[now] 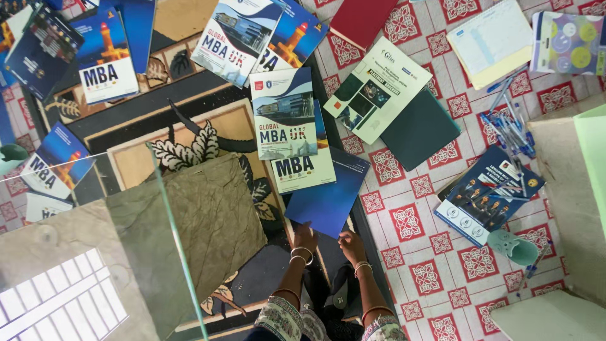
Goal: The person gathers several brochures and documents from the floor and places them onto a white shelf one by one.
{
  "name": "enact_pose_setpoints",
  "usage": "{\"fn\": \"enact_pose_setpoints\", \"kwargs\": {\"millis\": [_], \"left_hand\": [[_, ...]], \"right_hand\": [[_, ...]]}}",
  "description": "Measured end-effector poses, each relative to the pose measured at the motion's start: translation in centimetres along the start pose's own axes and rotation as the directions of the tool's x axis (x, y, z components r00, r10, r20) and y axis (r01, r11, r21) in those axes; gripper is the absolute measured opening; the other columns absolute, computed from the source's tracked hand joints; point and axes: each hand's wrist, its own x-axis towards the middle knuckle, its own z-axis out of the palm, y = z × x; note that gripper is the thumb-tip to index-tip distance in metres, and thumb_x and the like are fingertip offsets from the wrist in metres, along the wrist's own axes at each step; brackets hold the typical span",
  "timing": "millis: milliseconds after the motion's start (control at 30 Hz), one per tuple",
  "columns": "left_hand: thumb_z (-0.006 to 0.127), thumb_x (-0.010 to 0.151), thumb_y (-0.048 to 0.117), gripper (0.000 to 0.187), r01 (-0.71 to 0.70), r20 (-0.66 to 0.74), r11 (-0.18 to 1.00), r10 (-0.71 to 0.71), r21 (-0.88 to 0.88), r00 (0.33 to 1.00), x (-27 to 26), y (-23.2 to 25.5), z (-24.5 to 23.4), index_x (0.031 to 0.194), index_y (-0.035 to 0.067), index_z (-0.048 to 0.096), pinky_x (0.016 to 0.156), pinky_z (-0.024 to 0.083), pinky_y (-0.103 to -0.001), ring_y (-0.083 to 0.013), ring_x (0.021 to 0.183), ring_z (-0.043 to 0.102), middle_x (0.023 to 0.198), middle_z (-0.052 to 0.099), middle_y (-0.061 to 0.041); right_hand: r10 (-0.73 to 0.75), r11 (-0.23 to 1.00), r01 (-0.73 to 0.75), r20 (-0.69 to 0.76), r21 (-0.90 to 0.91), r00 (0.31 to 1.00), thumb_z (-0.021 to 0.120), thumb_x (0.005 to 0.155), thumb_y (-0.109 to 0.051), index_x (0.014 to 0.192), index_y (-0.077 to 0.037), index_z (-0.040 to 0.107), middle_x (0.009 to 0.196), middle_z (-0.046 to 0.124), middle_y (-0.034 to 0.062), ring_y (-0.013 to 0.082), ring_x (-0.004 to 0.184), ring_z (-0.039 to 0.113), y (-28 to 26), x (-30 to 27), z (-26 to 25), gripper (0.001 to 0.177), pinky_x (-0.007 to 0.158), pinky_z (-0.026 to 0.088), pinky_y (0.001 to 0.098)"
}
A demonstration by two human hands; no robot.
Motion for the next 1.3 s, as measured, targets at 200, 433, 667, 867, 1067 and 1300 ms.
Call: {"fn": "enact_pose_setpoints", "kwargs": {"millis": [200,433,667,867,1067,1300], "left_hand": [[0.075,0.09,0.028,0.077,0.051,-0.149,0.998,-0.058,-0.046,0.987,7.5,-6.1,3.5,0.148,-0.003,0.034,0.119,0.029,-0.048,-0.0438,0.143,0.034,0.152,0.036,-0.028],[0.076,0.087,0.033,0.083,0.287,-0.097,0.957,-0.283,0.032,0.954,12.3,-10.4,2.4,0.151,-0.004,0.039,0.11,0.047,-0.051,-0.0488,0.129,0.054,0.151,0.043,-0.032],[0.085,0.079,0.046,0.098,0.263,-0.054,0.962,-0.267,-0.068,0.962,13.5,-9.6,0.9,0.144,-0.009,0.036,0.102,0.046,-0.053,-0.0507,0.131,0.049,0.147,0.041,-0.033],[0.079,0.084,0.046,0.054,0.258,0.03,0.966,-0.257,-0.02,0.966,11.3,-8.5,-0.4,0.113,0.002,0.065,0.092,0.055,-0.049,-0.0415,0.106,0.068,0.113,0.068,-0.026],[0.073,0.09,0.031,0.036,0.275,0.095,0.933,-0.259,-0.234,0.961,4.4,-4.6,-2.9,0.109,0.001,0.066,0.082,0.053,-0.046,-0.0378,0.098,0.07,0.108,0.071,-0.023],[0.074,0.092,0.019,0.034,0.321,0.291,0.794,-0.19,-0.517,0.938,-10.3,2.8,-9.9,0.121,0.004,0.064,0.085,0.056,-0.039,-0.0275,0.098,0.071,0.111,0.074,-0.018]], "right_hand": [[-0.128,0.981,0.084,-0.259,-0.176,0.957,0.068,0.089,-0.013,0.119,-0.008,0.069,0.101,0.076,0.008,0.0246,0.09,0.074,5.1,9.0,1.9,0.031,0.077,0.058,0.0398],[0.008,0.994,0.032,-0.358,0.105,0.934,0.066,0.087,-0.003,0.13,0.0,0.052,0.109,0.072,0.0105,0.0233,0.103,0.069,7.3,12.6,2.8,0.046,0.09,0.054,0.0363],[0.183,0.882,-0.119,-0.098,0.456,0.978,0.07,0.093,-0.009,0.114,-0.002,0.066,0.098,0.07,0.0062,0.014,0.083,0.059,7.1,12.7,2.8,0.022,0.072,0.045,0.0306],[-0.197,0.936,0.265,-0.28,0.232,0.94,0.066,0.098,-0.007,0.115,0.0,0.066,0.099,0.065,0.0084,0.0151,0.088,0.059,4.6,11.0,2.3,0.019,0.077,0.049,0.0318],[-0.209,0.971,0.232,-0.253,0.063,0.945,0.063,0.092,-0.008,0.133,-0.004,0.061,0.103,0.073,0.0079,0.0188,0.093,0.07,0.6,3.0,-3.9,0.041,0.083,0.054,0.0347],[0.005,0.979,0.041,-0.226,0.198,0.974,0.061,0.097,-0.013,0.12,-0.003,0.065,0.104,0.072,0.0104,0.0195,0.094,0.067,-4.4,-12.4,-10.0,0.025,0.084,0.054,0.0349]]}}
